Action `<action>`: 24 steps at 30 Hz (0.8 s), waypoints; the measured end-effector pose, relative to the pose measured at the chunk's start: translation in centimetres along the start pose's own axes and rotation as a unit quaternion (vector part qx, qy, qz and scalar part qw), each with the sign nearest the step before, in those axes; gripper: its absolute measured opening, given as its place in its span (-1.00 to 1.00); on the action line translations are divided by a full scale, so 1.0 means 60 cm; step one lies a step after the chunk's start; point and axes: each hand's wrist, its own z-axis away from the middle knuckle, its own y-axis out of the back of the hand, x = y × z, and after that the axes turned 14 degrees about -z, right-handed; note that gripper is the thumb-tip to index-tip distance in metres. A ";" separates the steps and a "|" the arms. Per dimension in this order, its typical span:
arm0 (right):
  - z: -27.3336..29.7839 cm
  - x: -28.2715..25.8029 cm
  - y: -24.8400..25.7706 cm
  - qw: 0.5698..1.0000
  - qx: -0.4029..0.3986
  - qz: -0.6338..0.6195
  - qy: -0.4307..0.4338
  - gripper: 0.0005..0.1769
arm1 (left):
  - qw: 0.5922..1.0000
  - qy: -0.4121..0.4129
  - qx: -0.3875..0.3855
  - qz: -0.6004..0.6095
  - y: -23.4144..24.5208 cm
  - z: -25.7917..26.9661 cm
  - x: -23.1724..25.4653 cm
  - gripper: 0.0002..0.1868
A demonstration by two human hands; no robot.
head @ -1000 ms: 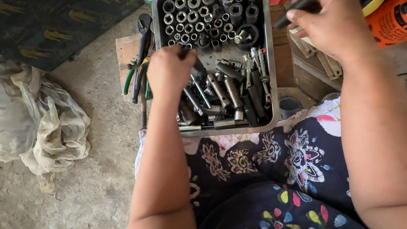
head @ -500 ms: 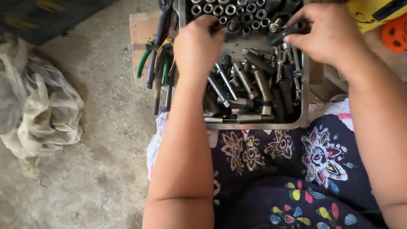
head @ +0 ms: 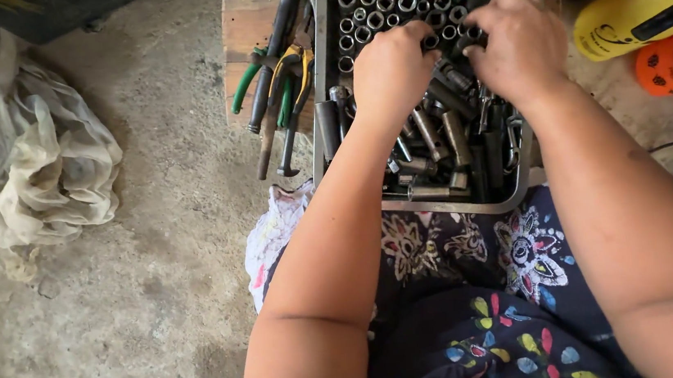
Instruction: The person sits on the floor and sorts a pile of socket bits and other metal tool parts, picking them one at a time and fitting them upright into the holes of a metal organizer tray. They occasionally pick up and re-place pieces while filling the tray sockets.
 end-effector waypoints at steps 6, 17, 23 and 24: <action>0.007 0.013 0.066 0.983 -0.088 0.015 -0.162 -0.70 | 0.999 -0.002 0.003 0.037 -0.005 -0.003 0.009 -0.62; 0.032 0.051 0.112 0.940 -0.189 -0.005 -0.283 -0.58 | 0.994 -0.107 -0.007 0.009 -0.088 0.018 0.061 -0.70; 0.042 0.026 0.110 0.948 -0.224 0.011 -0.224 -0.64 | 0.995 -0.091 -0.015 -0.029 -0.105 0.019 0.062 -0.73; 0.045 0.022 0.111 0.948 -0.224 0.009 -0.225 -0.65 | 0.995 -0.093 -0.013 -0.027 -0.102 0.016 0.059 -0.68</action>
